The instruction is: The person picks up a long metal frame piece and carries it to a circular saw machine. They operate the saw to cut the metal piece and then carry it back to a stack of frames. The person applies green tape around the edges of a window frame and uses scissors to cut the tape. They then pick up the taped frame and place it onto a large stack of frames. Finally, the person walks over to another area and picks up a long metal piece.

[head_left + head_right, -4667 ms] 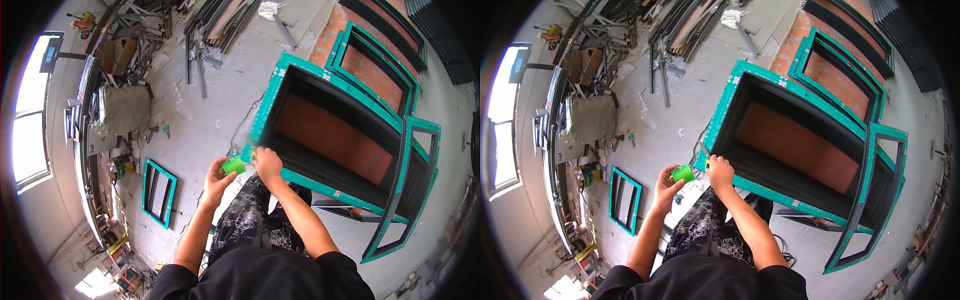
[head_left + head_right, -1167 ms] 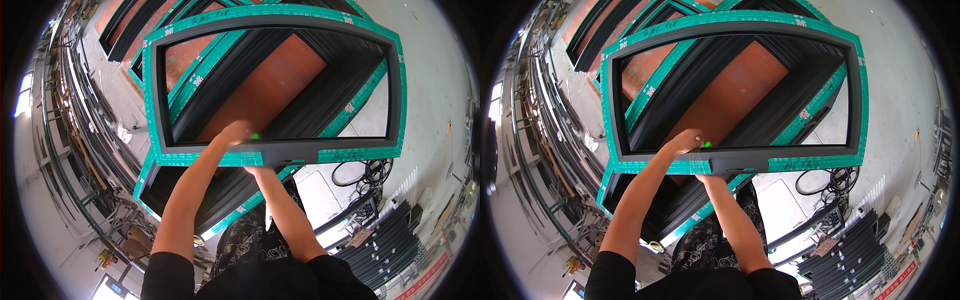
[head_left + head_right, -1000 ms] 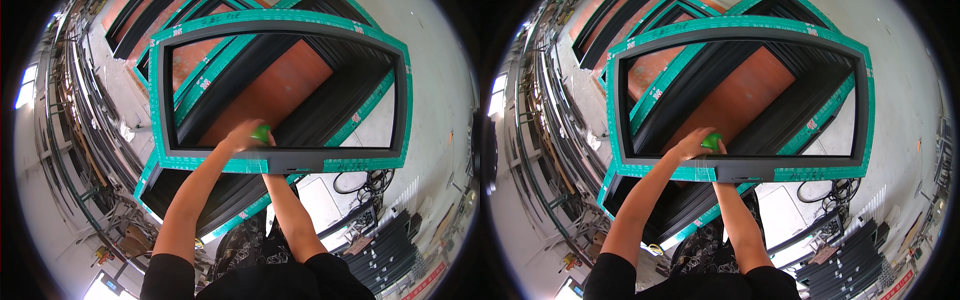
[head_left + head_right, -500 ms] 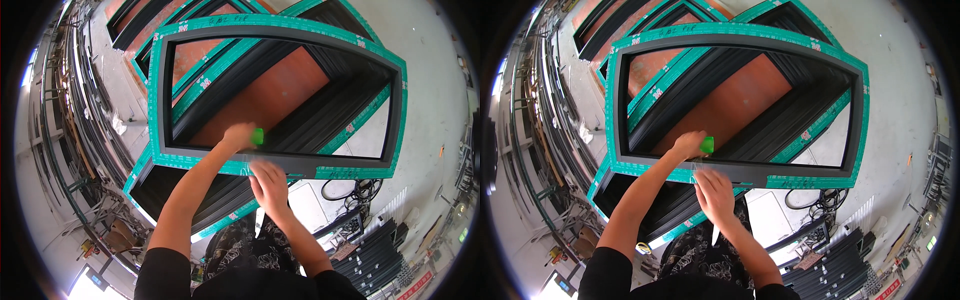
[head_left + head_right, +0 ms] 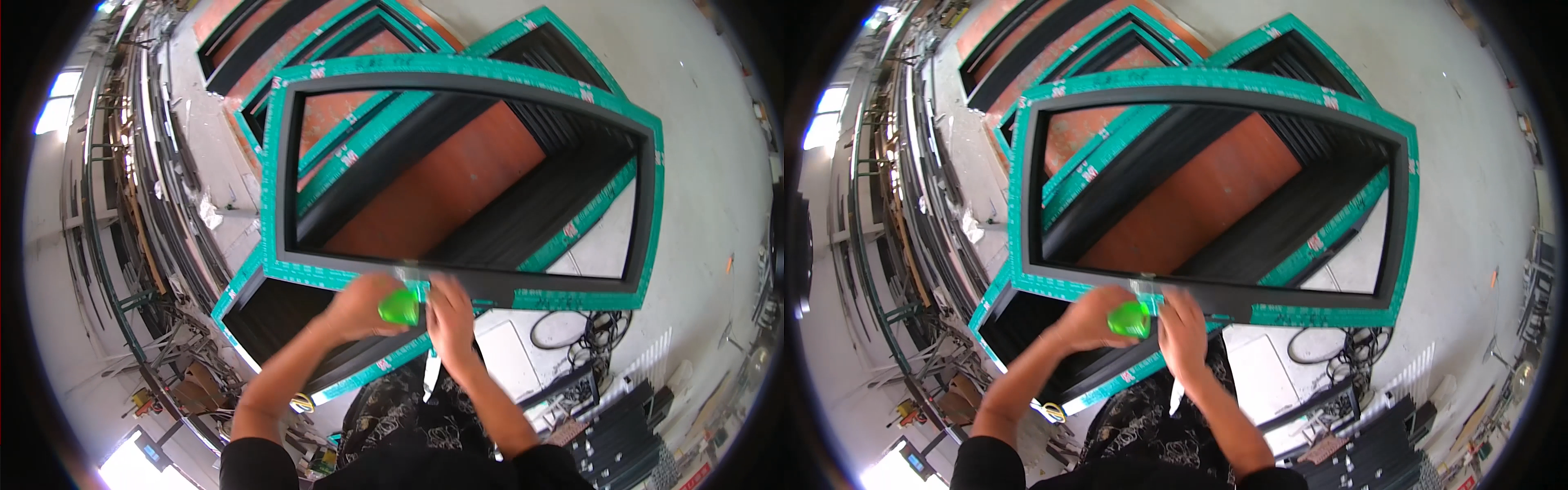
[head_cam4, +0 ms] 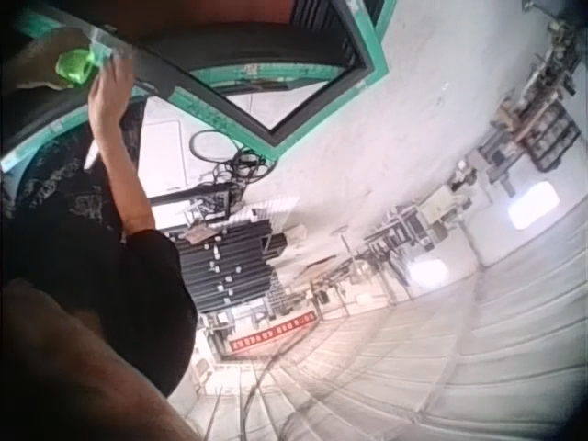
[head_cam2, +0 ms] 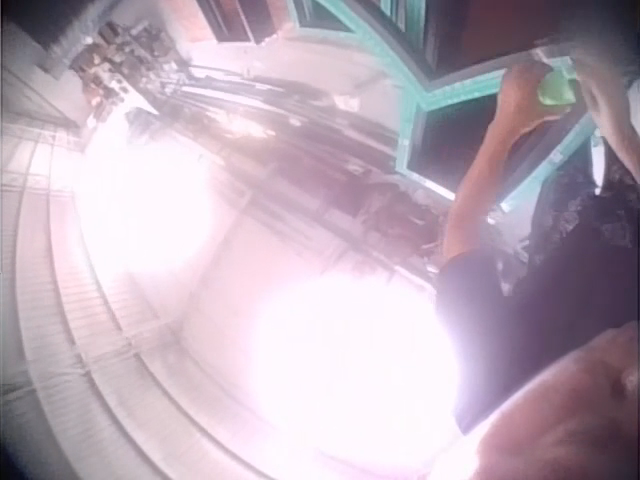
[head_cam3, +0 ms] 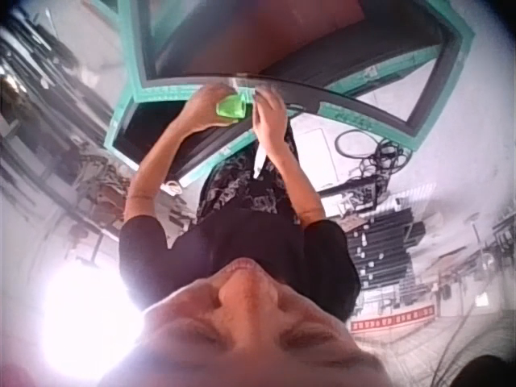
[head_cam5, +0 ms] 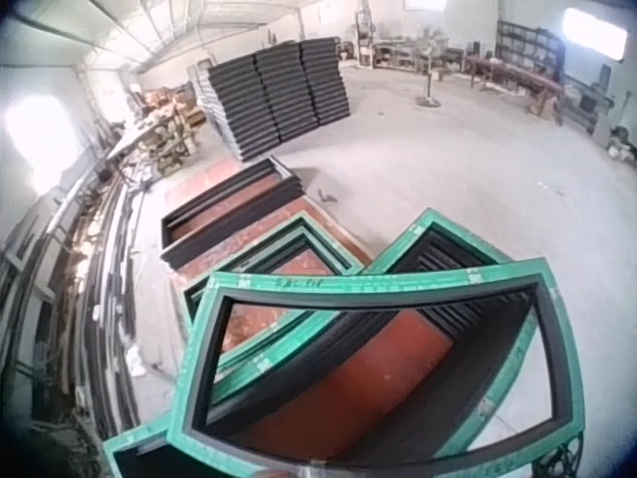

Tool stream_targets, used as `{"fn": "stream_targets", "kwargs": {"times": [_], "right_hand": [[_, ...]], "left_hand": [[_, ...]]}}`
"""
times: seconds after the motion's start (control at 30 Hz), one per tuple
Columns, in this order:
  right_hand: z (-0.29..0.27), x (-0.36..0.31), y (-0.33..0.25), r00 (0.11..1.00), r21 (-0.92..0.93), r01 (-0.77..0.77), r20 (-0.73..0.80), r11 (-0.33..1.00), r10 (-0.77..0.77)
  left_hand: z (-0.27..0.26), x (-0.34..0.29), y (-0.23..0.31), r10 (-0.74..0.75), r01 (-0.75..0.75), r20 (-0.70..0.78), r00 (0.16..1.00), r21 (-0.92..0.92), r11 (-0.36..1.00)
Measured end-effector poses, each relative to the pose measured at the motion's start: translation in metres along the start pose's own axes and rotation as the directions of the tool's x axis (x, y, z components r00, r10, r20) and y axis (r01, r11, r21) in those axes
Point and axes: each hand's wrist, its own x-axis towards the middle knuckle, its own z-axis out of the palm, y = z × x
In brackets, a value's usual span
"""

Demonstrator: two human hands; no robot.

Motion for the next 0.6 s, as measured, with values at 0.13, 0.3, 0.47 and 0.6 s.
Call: {"fn": "stream_targets", "kwargs": {"times": [0.13,0.3,0.47,0.6], "right_hand": [[0.027,-0.090,-0.023,0.560,0.751,-0.549,0.656,-0.366,0.506],[0.058,-0.072,-0.014,0.537,0.447,-0.329,0.813,-0.832,0.225],[0.079,-0.102,-0.003,0.433,0.340,-0.080,0.858,-0.937,0.274],[0.121,-0.077,0.041,0.474,0.174,0.177,0.848,-0.969,0.239]], "left_hand": [[0.064,-0.011,-0.009,0.213,-0.145,-0.246,0.946,0.266,0.953],[0.084,-0.016,-0.006,0.187,-0.059,-0.297,0.936,0.393,0.917],[0.058,-0.016,0.011,0.166,-0.075,-0.211,0.963,0.383,0.921],[0.036,0.026,0.009,0.137,-0.063,-0.231,0.963,0.301,0.951]]}}
